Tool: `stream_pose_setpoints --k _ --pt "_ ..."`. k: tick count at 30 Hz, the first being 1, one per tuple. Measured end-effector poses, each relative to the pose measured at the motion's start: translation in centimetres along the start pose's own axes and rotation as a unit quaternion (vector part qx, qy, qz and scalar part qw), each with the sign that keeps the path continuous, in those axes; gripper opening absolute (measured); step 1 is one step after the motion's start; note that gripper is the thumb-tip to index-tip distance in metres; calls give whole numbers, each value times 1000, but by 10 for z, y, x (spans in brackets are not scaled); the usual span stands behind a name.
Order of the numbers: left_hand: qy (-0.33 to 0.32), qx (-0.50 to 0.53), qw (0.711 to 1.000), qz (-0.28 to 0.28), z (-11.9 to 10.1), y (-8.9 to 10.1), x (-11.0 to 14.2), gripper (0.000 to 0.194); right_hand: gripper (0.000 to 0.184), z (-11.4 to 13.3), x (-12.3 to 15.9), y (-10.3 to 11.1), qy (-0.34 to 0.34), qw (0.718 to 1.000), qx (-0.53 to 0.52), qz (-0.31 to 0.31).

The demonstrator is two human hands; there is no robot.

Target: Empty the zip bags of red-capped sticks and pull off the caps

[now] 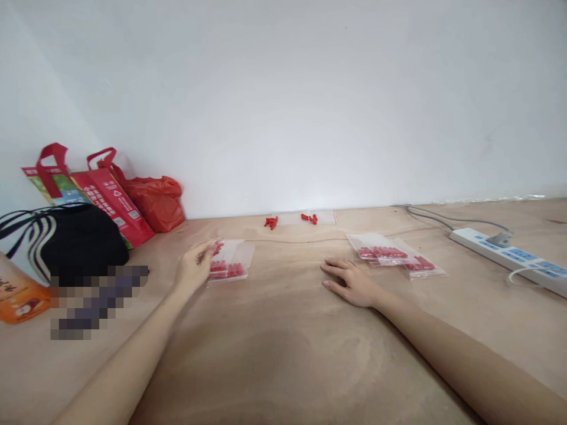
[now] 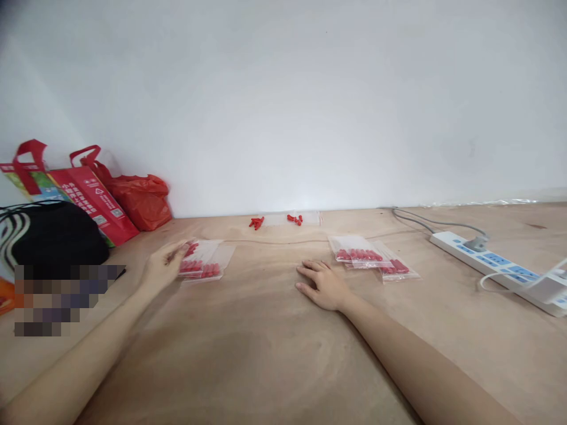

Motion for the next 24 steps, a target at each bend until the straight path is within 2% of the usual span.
stream_pose_setpoints --k 2,3,5,8,11,13,16,19,22,24 --pt "-24 28 999 -30 -25 -16 -2 38 49 -1 0 -1 2 1000 -1 -2" --pt "-61 27 997 -29 -41 -26 -3 36 48 -1 0 -1 3 1000 -3 -4" --pt "-142 0 990 -9 -74 -49 -3 30 47 -1 0 -1 4 1000 -8 -8" --pt "-245 -18 968 52 -115 -86 5 28 47 0 1 0 0 1000 -9 -5" --pt "-280 -34 952 116 -139 -115 16 29 48 2 1 2 -6 1000 -5 0" --pt "-281 -22 948 146 -146 -126 23 26 48 3 1 2 -10 1000 -3 0" --pt "-256 12 952 168 -144 -128 29 32 50 2 1 2 -12 1000 0 -5" --pt "-225 43 959 169 -137 -117 31 37 51 3 2 4 -10 1000 -2 -21" --pt "-216 66 958 177 -133 -108 33 19 47 13 2 9 10 998 -7 -61" --pt "-228 70 953 186 -134 -106 34 7 43 26 0 10 48 995 6 -88"
Point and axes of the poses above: each hand's wrist, its own x-axis away from the middle knuckle, its own y-axis out of the back of the hand, z = x × y, the point moved 5 cm from there along -x, towards the middle knuckle, and after that the axes turned 15 degrees about -y, right-handed, at the moved point
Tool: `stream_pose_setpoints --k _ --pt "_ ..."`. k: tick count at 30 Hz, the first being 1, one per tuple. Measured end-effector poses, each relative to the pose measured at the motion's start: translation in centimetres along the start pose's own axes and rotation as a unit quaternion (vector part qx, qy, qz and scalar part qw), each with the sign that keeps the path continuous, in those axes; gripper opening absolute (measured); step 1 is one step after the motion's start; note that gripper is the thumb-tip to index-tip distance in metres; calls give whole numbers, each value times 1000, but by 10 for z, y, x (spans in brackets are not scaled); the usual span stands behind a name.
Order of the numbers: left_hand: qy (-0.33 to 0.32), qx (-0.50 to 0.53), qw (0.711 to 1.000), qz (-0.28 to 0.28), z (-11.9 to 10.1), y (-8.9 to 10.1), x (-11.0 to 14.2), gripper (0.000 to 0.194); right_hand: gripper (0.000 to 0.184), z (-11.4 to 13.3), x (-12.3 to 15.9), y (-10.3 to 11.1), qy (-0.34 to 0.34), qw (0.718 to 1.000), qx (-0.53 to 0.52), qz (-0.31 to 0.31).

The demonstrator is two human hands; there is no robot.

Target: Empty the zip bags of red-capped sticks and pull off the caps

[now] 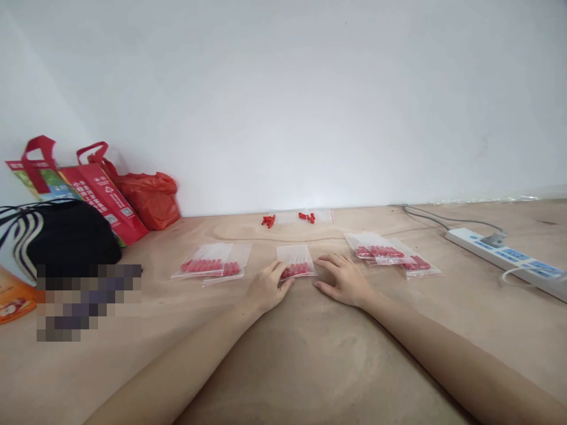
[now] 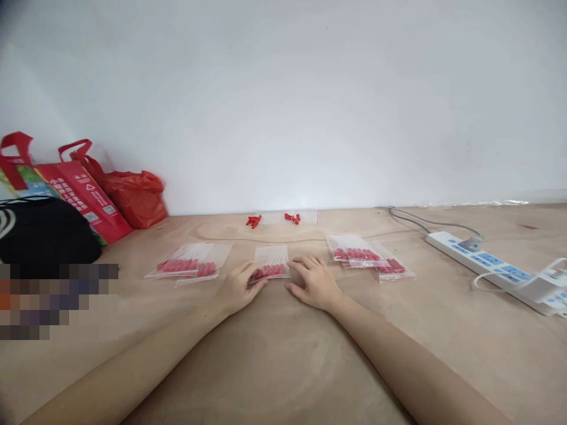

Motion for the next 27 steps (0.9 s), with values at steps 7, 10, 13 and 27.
stream_pose_setpoints --k 7,10,13,27 --pt "-54 -2 998 -17 -2 -5 -1 18 22 28 -13 -16 73 995 52 -35" --pt "-76 5 997 -30 -1 -5 -3 20 22 23 -13 -19 64 996 41 -43" --pt "-63 31 997 -26 3 -8 -7 17 22 18 -12 -18 49 998 24 -38" --pt "10 117 993 -18 13 -11 -11 8 18 14 -17 -22 -38 996 -74 13"
Point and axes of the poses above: each hand's wrist, its own x-axis away from the middle knuckle, its own y-axis out of the back of the hand, z = x × y, the point moved 5 cm from there along -x, towards the middle knuckle, and after that the axes turned 15 degrees about -y, right-handed, at the moved point
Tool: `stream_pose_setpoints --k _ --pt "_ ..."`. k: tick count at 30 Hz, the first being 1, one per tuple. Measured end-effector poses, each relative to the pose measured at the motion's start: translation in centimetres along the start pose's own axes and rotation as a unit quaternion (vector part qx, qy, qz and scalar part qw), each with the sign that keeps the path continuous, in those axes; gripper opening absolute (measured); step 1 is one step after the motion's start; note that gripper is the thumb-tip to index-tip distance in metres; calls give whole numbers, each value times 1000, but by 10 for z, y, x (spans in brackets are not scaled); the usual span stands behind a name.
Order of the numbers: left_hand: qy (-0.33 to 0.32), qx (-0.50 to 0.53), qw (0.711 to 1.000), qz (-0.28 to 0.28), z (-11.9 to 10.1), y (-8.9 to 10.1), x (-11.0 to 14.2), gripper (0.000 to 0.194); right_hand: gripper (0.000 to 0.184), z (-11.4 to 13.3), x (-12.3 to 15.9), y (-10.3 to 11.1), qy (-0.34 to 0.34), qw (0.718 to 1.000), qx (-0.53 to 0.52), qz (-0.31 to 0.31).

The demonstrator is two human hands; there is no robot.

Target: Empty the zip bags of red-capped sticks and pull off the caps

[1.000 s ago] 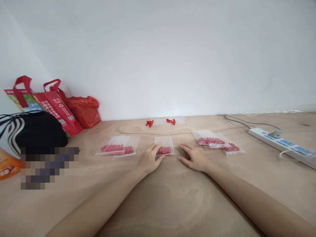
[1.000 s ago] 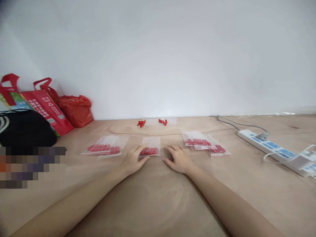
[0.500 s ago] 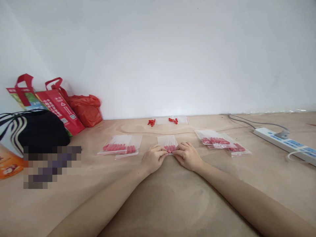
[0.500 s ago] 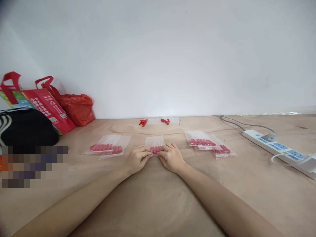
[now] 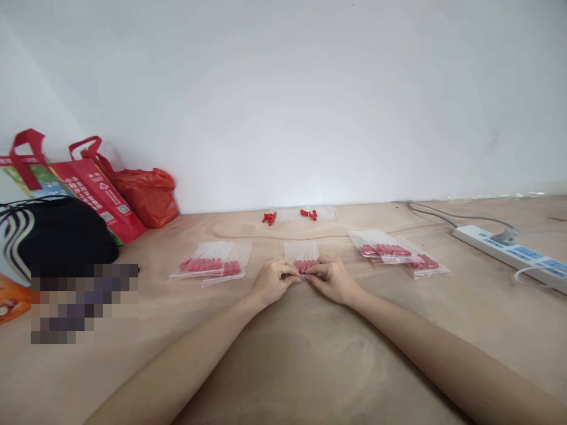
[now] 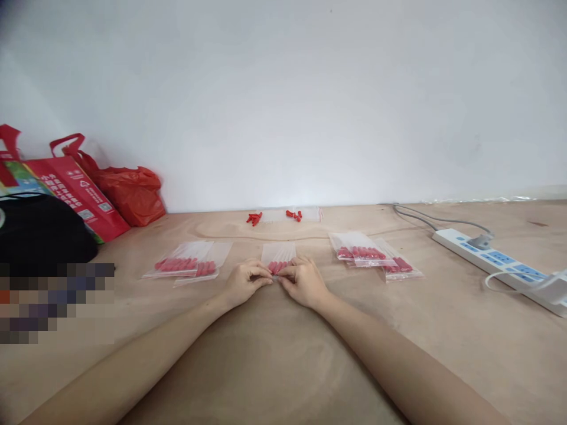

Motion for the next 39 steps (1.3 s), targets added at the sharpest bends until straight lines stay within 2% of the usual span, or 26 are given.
stream_pose_setpoints --k 4,7,11,15,19,23,26,32,35,39 --pt "-87 -71 994 -20 -11 4 -1 13 19 3 1 1 -13 1000 16 -6" --pt "-166 -154 974 -12 -21 5 0 16 19 3 3 5 -28 999 9 -18" --pt "-215 -230 949 -13 -26 7 1 15 17 4 5 7 -24 999 11 -23" --pt "-256 -257 931 -33 -29 12 3 17 18 2 5 8 -39 999 1 -31" --pt "-313 -241 918 -17 -34 9 4 22 19 2 6 8 -46 999 -9 -26" --pt "-330 -223 916 -44 -37 8 3 22 21 4 7 8 -43 999 -3 -26" --pt "-331 -210 918 -64 -38 8 3 21 16 8 6 8 -19 1000 -8 -23" --pt "-306 -198 929 -59 -35 7 3 23 15 13 3 3 26 999 -9 22" --pt "-289 -189 937 -51 -32 5 5 21 14 14 2 2 6 1000 1 24" --pt "-278 -173 943 -55 -33 4 4 21 15 14 1 2 -67 998 2 3"
Point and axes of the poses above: each hand's wrist, its own x-axis away from the middle knuckle, its own y-axis out of the back of the hand, z = x × y, the point moved 5 cm from there along -x, towards the middle knuckle, and after that the axes turned 15 degrees about -y, right-handed, at the moved point
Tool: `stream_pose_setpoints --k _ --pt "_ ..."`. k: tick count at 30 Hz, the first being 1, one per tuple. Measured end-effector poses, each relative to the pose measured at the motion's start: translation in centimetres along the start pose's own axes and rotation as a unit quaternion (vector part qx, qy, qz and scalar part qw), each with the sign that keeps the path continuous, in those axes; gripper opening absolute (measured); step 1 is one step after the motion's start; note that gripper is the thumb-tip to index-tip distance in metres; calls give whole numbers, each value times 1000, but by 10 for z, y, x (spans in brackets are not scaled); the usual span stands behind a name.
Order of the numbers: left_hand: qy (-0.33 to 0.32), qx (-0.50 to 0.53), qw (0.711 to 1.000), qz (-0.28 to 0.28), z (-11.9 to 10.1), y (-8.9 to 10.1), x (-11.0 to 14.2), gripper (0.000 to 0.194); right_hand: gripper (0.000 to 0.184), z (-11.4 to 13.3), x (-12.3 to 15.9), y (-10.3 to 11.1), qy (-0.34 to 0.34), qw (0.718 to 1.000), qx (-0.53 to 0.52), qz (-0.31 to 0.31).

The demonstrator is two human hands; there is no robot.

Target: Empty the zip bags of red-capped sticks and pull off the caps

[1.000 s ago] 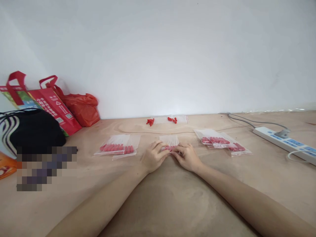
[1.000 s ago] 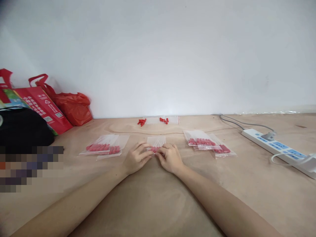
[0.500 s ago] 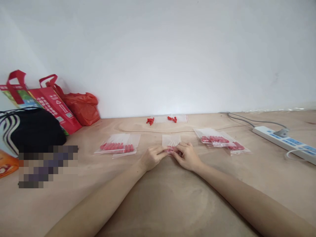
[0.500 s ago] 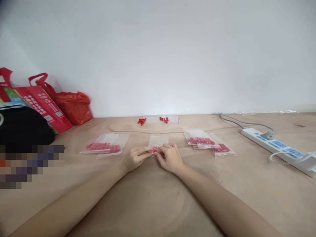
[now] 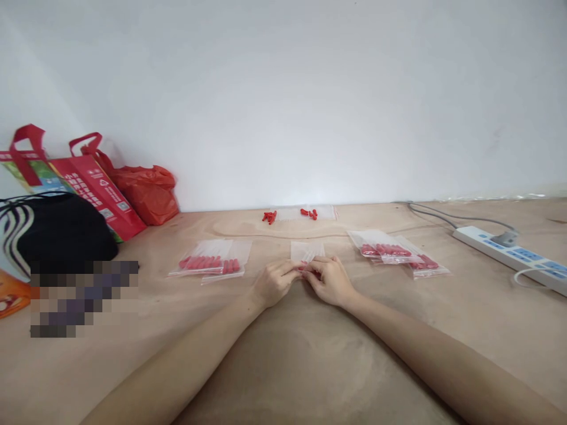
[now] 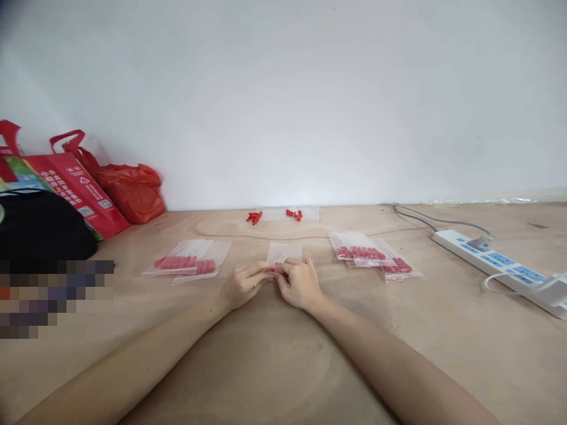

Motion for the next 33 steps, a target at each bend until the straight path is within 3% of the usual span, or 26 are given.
stream_pose_setpoints --k 9,19,26,30,33 --pt "-26 4 1000 -10 0 1 -4 21 18 3 2 -3 -84 996 -1 -42" --pt "-62 -30 998 7 -2 -3 -4 18 25 -4 -1 -2 -152 987 -31 -44" --pt "-55 16 998 37 -1 0 0 9 16 -8 -2 -8 25 998 -58 9" --pt "42 93 994 35 9 2 4 48 25 -12 1 0 98 991 -86 30" --pt "124 102 986 48 18 2 10 47 27 -12 2 7 139 981 -121 61"
Point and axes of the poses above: each hand's wrist, its own x-axis away from the middle knuckle, its own y-axis out of the back of the hand, z = x × y, the point moved 5 cm from there along -x, towards the middle knuckle, and after that the axes turned 15 degrees about -y, right-handed, at the moved point
